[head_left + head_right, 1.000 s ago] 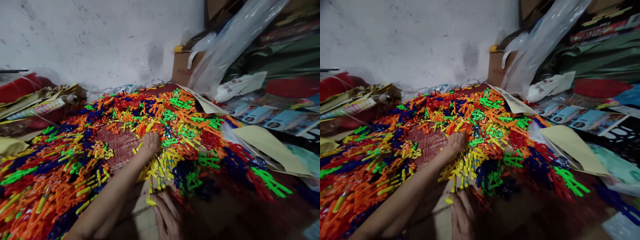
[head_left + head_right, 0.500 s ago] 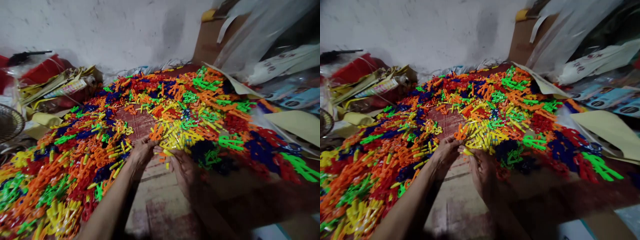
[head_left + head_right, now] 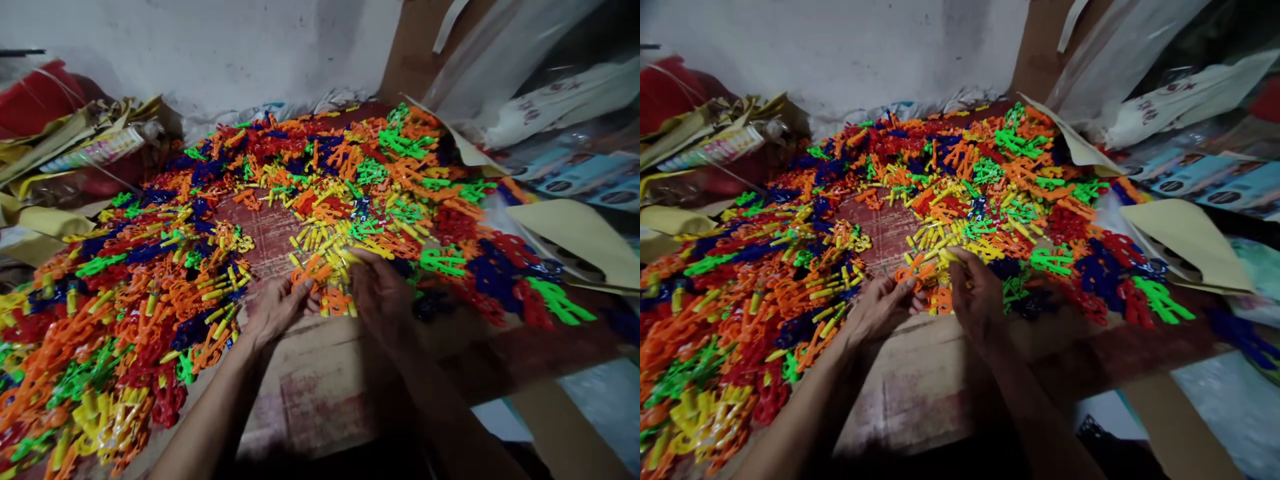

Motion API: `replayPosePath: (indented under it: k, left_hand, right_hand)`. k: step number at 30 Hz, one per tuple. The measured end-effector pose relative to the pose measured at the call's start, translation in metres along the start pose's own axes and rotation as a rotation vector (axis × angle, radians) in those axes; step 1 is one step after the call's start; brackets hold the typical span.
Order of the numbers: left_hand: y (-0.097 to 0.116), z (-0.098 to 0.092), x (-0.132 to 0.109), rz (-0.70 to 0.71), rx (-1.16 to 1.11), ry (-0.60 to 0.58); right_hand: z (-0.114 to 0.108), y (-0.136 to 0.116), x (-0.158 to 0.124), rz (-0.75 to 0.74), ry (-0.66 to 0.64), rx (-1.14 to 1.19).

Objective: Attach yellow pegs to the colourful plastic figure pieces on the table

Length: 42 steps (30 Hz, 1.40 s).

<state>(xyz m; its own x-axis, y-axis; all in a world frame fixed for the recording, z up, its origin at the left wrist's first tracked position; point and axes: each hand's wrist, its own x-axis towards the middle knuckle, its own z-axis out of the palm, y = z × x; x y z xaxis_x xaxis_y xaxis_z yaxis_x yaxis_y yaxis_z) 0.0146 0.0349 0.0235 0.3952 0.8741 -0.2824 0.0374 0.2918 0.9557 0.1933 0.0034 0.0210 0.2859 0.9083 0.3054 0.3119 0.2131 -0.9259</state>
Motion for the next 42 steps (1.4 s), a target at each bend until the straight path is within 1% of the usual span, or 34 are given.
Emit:
replayPosePath:
  k: [2, 4, 7, 8, 9, 12, 13, 17, 19, 22, 25, 30, 32, 35, 39, 42]
  left_hand:
    - [0.004, 0.002, -0.004, 0.023, 0.048, -0.012]
    - [0.007, 0.003, -0.007, 0.037, 0.043, -0.013]
    - [0.011, 0.004, -0.009, 0.006, 0.014, -0.103]
    - [0.012, 0.003, -0.01, -0.009, -0.001, -0.133]
    - [0.013, 0.002, -0.01, -0.018, -0.019, -0.15]
    - [0.014, -0.003, -0.013, -0.024, -0.071, -0.154]
    - [0.013, -0.004, -0.015, -0.031, -0.087, -0.166]
    - [0.008, -0.006, -0.023, -0.065, -0.123, -0.265]
    - [0.004, -0.005, -0.025, -0.069, -0.117, -0.301]
    - [0.0, -0.004, -0.027, -0.058, -0.158, -0.321]
    - [-0.003, -0.005, -0.027, -0.058, -0.228, -0.328]
    - [-0.01, -0.004, -0.028, -0.092, -0.272, -0.357]
    - [-0.014, -0.004, -0.028, -0.097, -0.303, -0.364]
    - [-0.016, -0.004, -0.028, -0.09, -0.283, -0.372]
    - [-0.008, -0.004, -0.027, -0.073, -0.105, -0.389]
    - [-0.005, -0.004, -0.026, -0.075, -0.039, -0.418]
  right_hand:
    - [-0.002, 0.003, 0.002, 0.022, -0.076, -0.001]
    - [-0.001, 0.004, -0.006, 0.071, -0.161, 0.045]
    - [-0.001, -0.002, -0.022, 0.089, -0.265, 0.083]
    - [-0.002, -0.005, -0.025, 0.098, -0.273, 0.111]
    - [-0.004, -0.007, -0.026, 0.123, -0.252, 0.164]
    - [-0.013, -0.007, -0.023, 0.26, -0.144, 0.357]
    - [-0.015, -0.004, -0.022, 0.295, -0.14, 0.391]
    - [-0.012, 0.013, -0.026, 0.381, -0.288, 0.54]
    - [-0.007, 0.017, -0.032, 0.412, -0.328, 0.621]
    - [0.0, 0.016, -0.036, 0.445, -0.328, 0.646]
    - [0.001, 0.014, -0.036, 0.456, -0.307, 0.663]
    - [-0.005, 0.016, -0.038, 0.351, -0.304, 0.509]
    - [-0.008, 0.016, -0.038, 0.347, -0.336, 0.527]
    - [-0.012, 0.015, -0.036, 0.411, -0.419, 0.613]
    - [-0.016, 0.016, -0.031, 0.559, -0.54, 0.681]
    - [-0.017, 0.02, -0.03, 0.667, -0.587, 0.779]
